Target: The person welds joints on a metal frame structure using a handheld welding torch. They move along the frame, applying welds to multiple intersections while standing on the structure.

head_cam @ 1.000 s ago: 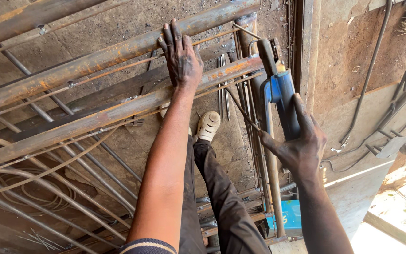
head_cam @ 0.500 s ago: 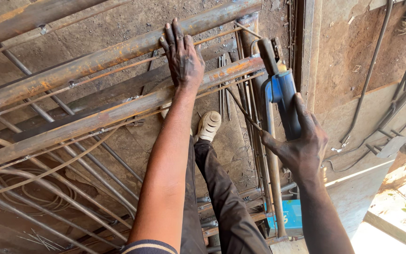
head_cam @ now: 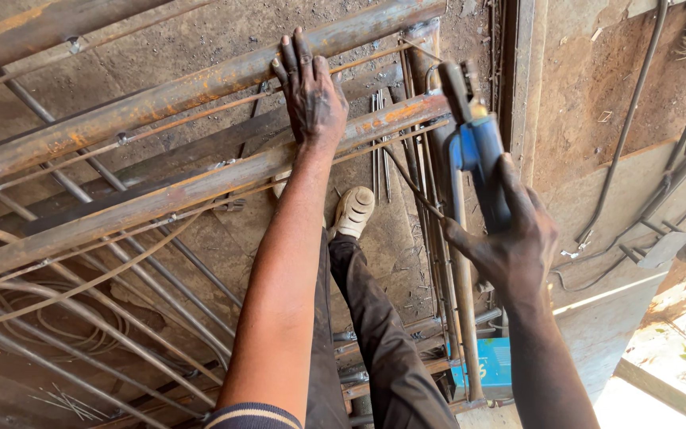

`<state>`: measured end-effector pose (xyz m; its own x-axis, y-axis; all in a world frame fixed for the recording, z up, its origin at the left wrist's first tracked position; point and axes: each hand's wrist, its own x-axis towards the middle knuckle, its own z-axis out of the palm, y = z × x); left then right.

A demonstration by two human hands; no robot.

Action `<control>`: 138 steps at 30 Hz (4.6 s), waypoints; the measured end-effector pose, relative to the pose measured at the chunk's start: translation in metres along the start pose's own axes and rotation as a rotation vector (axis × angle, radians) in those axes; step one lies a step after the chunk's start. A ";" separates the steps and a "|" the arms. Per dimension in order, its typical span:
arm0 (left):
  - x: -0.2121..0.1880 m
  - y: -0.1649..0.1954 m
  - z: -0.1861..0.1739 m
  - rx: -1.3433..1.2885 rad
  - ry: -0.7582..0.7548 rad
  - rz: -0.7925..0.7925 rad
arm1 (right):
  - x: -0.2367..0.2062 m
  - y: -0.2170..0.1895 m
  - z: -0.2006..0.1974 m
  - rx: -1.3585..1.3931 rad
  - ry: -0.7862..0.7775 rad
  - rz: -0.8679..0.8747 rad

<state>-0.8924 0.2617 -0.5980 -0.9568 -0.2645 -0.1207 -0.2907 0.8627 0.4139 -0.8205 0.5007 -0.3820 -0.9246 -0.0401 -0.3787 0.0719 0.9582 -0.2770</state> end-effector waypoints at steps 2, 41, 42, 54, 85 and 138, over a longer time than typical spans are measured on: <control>0.000 0.001 -0.001 -0.001 -0.087 -0.021 | -0.001 -0.003 -0.002 0.012 0.000 -0.005; -0.017 -0.016 0.010 0.073 -0.256 -0.064 | -0.018 -0.003 0.021 0.139 0.062 -0.116; -0.018 -0.017 0.010 0.110 -0.232 -0.043 | -0.018 -0.004 0.021 0.112 0.064 -0.118; -0.025 -0.027 0.017 0.077 -0.079 -0.006 | -0.020 -0.013 0.026 0.164 0.061 -0.084; -0.030 -0.056 0.017 -0.083 0.043 0.044 | -0.023 -0.038 0.037 0.091 0.035 -0.117; -0.038 -0.264 -0.074 -0.115 -0.058 0.023 | -0.066 -0.221 0.127 0.043 0.010 -0.138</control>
<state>-0.7785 0.0116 -0.6357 -0.9628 -0.2172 -0.1609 -0.2697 0.8121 0.5175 -0.7276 0.2553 -0.4078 -0.9304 -0.1675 -0.3262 -0.0403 0.9308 -0.3632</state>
